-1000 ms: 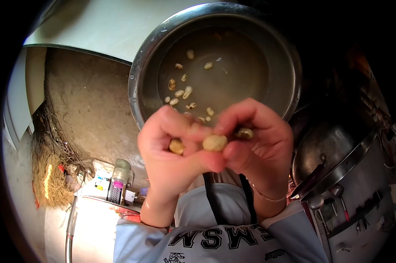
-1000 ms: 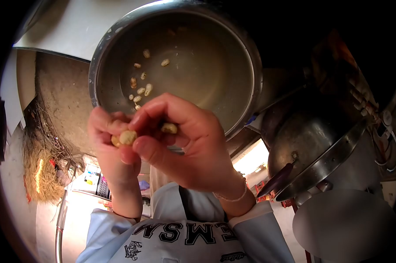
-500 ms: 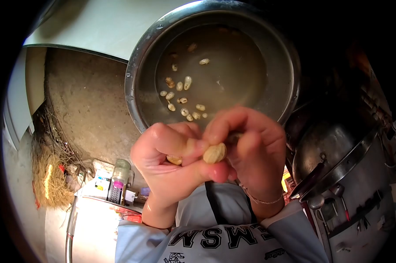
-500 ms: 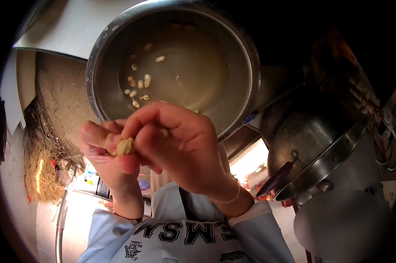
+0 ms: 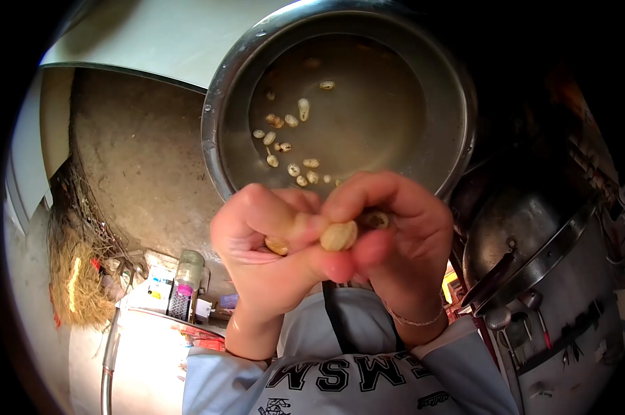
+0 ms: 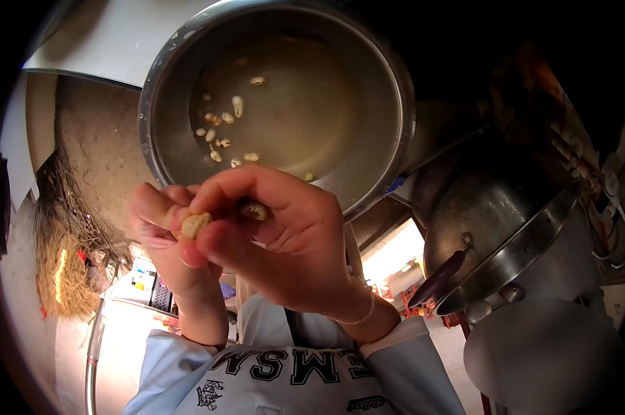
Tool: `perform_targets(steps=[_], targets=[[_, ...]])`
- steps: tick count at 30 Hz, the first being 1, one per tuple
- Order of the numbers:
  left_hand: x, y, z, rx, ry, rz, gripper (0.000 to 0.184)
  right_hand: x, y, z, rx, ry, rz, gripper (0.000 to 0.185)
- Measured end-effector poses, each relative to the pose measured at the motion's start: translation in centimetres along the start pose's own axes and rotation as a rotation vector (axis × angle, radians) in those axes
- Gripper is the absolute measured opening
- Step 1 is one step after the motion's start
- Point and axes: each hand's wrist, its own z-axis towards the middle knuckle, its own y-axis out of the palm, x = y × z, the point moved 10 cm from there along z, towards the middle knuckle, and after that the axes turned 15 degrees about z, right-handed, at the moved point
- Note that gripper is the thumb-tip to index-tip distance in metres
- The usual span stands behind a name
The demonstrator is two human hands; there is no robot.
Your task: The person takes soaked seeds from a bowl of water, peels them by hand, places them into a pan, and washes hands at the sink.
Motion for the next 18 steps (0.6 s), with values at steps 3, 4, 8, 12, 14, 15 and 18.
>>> perform_targets(steps=[3, 4, 8, 12, 14, 15, 18], targets=[[-0.6, 0.0, -0.3, -0.007, -0.099, -0.118, 0.033, -0.5, 0.2, -0.1, -0.014, -0.073, -0.059, 0.016], [-0.5, 0.1, -0.4, -0.007, -0.098, -0.121, 0.033, -0.5, 0.1, -0.2, -0.025, -0.071, -0.074, 0.016], [-0.7, 1.3, -1.0, -0.075, -0.243, -0.058, 0.037, 0.1, 0.5, -0.3, -0.053, -0.017, -0.005, 0.016], [-1.7, 1.3, -1.0, -0.088, -0.335, -0.381, 0.026, -0.1, 1.4, -0.4, -0.092, -0.051, -0.041, 0.017], [-1.8, 0.5, -1.0, -0.024, -0.28, -0.287, 0.026, -0.7, 1.5, -0.4, -0.091, -0.124, -0.067, 0.019], [-1.6, -0.3, -1.0, 0.04, -0.226, -0.194, 0.025, -1.1, 1.8, -0.4, -0.121, -0.178, -0.217, 0.02], [-0.6, 0.1, -1.2, -0.027, -0.24, -0.127, 0.024, -1.1, 1.9, -0.5, -0.154, -0.198, -0.275, 0.021]])
